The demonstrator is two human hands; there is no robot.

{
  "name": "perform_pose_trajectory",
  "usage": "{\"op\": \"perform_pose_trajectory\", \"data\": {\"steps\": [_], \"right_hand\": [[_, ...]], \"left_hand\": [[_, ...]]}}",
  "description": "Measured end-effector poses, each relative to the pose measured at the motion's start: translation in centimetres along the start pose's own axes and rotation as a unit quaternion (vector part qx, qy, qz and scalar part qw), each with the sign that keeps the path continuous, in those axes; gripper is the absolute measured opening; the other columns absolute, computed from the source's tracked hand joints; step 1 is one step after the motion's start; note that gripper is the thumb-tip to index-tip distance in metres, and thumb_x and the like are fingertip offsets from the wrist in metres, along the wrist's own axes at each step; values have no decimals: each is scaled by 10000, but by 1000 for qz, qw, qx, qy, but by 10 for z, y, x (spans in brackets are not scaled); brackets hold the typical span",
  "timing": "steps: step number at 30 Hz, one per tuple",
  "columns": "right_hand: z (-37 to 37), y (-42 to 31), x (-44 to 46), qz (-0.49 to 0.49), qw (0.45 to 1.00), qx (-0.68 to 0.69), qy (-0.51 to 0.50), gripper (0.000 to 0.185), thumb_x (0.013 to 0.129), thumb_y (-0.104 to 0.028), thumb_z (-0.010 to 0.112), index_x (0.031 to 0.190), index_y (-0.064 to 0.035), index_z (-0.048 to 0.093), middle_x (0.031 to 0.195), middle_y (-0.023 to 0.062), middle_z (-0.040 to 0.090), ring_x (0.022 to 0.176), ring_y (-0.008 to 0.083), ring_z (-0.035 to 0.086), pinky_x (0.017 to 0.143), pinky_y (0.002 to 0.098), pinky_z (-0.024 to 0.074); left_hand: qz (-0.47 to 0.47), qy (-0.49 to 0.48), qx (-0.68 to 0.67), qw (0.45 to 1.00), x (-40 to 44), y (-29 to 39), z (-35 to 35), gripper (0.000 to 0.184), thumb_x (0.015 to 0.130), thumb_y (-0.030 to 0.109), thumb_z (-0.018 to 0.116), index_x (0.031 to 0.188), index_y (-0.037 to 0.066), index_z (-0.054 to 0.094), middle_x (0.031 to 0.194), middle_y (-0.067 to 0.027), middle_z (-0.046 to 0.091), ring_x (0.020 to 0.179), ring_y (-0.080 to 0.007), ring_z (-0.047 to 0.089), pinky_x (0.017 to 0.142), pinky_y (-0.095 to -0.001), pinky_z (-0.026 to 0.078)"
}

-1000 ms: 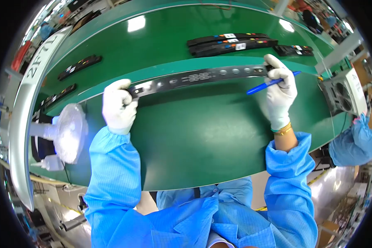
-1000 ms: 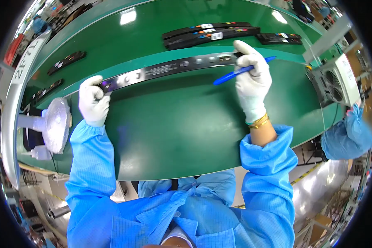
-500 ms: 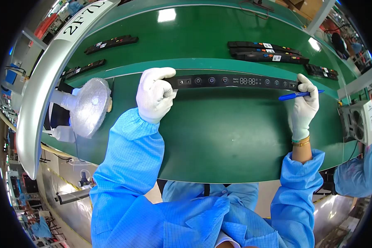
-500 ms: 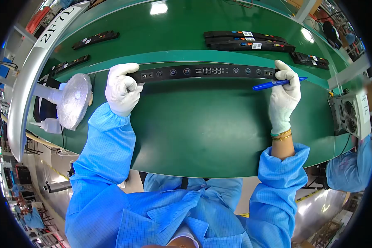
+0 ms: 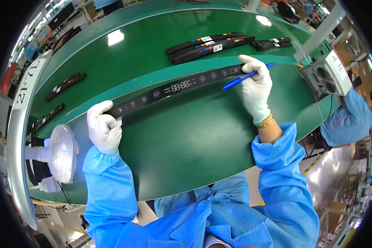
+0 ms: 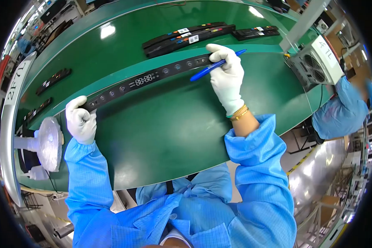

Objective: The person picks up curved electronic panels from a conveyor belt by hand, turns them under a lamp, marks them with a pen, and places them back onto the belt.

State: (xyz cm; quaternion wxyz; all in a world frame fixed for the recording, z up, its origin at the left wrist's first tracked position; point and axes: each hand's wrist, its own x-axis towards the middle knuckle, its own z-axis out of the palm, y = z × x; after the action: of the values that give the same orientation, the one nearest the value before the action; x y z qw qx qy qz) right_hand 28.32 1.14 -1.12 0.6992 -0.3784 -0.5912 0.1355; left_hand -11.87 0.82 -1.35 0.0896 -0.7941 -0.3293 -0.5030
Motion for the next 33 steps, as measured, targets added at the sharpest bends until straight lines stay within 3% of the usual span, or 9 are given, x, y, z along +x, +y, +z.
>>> {"op": "perform_pose_trajectory", "data": {"steps": [8, 12, 14, 15, 18, 21, 27, 30, 33], "right_hand": [[4, -10, 0, 36, 995, 90, 9, 340, 824, 203, 495, 1075, -26, 513, 1267, 156, 605, 1157, 195, 590, 1001, 314, 475], [0, -14, 4, 66, 989, 135, -14, 321, 871, 121, 576, 1156, -18, 527, 1220, 125, 609, 1159, 185, 586, 995, 317, 480], [4, -18, 5, 114, 987, 116, 15, 326, 896, 69, 621, 1200, -10, 534, 1189, 106, 610, 1133, 170, 588, 989, 307, 481], [4, -16, 5, 137, 986, 86, 45, 327, 912, 8, 668, 1219, -10, 557, 1130, 78, 607, 1028, 139, 609, 919, 288, 519], [0, -17, 6, 199, 972, 121, 30, 285, 907, -3, 684, 1174, -12, 585, 1101, 63, 606, 934, 119, 617, 829, 268, 550], [0, -15, 5, 180, 977, 107, 29, 272, 913, -17, 685, 1168, -15, 593, 1059, 56, 608, 902, 118, 626, 770, 278, 577], [1, -21, 7, 202, 974, 107, 5, 288, 968, -155, 657, 1202, -10, 576, 1036, 67, 625, 938, 140, 643, 789, 307, 592], [2, -24, 6, 198, 977, 76, 2, 358, 1006, -222, 607, 1275, -3, 519, 1191, 153, 645, 984, 181, 652, 892, 328, 540], [-1, -24, 5, 178, 982, 62, -18, 368, 1016, -218, 590, 1294, 6, 501, 1234, 177, 633, 1030, 206, 642, 945, 344, 515]], "left_hand": [[-44, -7, -48, 998, -8, -11, 3, 356, 677, -146, 697, 763, 83, 438, 1174, -171, 603, 1026, -260, 603, 937, -348, 483], [-200, 12, -177, 964, -10, -13, 5, 291, 749, -73, 736, 953, 43, 563, 1194, -136, 602, 1036, -227, 603, 955, -350, 487], [-299, 37, -250, 920, -11, -13, 8, 341, 786, -15, 764, 1081, 21, 597, 1172, -116, 609, 1040, -206, 606, 962, -342, 487], [-327, 4, -253, 910, -12, -17, 4, 451, 805, 40, 795, 1209, 0, 598, 1188, -104, 603, 1069, -187, 602, 973, -323, 485], [-228, -37, -132, 964, -8, -20, 0, 515, 776, 39, 814, 1240, 4, 594, 1188, -96, 601, 1087, -193, 604, 975, -311, 484], [-184, -59, -68, 979, -1, -16, -1, 536, 752, 19, 812, 1246, 12, 606, 1181, -88, 603, 1097, -199, 602, 982, -307, 478], [-164, -66, -99, 979, 3, -15, -11, 468, 746, 19, 802, 1188, 6, 652, 1084, -77, 601, 1003, -196, 597, 906, -300, 480], [-158, -42, -32, 986, 8, -5, -32, 451, 743, 18, 801, 1169, 13, 651, 1028, -71, 598, 956, -187, 591, 859, -301, 481], [-225, 18, -17, 974, -2, 2, -63, 441, 748, -10, 775, 1167, 16, 641, 1022, -67, 595, 949, -188, 600, 856, -314, 494]]}}
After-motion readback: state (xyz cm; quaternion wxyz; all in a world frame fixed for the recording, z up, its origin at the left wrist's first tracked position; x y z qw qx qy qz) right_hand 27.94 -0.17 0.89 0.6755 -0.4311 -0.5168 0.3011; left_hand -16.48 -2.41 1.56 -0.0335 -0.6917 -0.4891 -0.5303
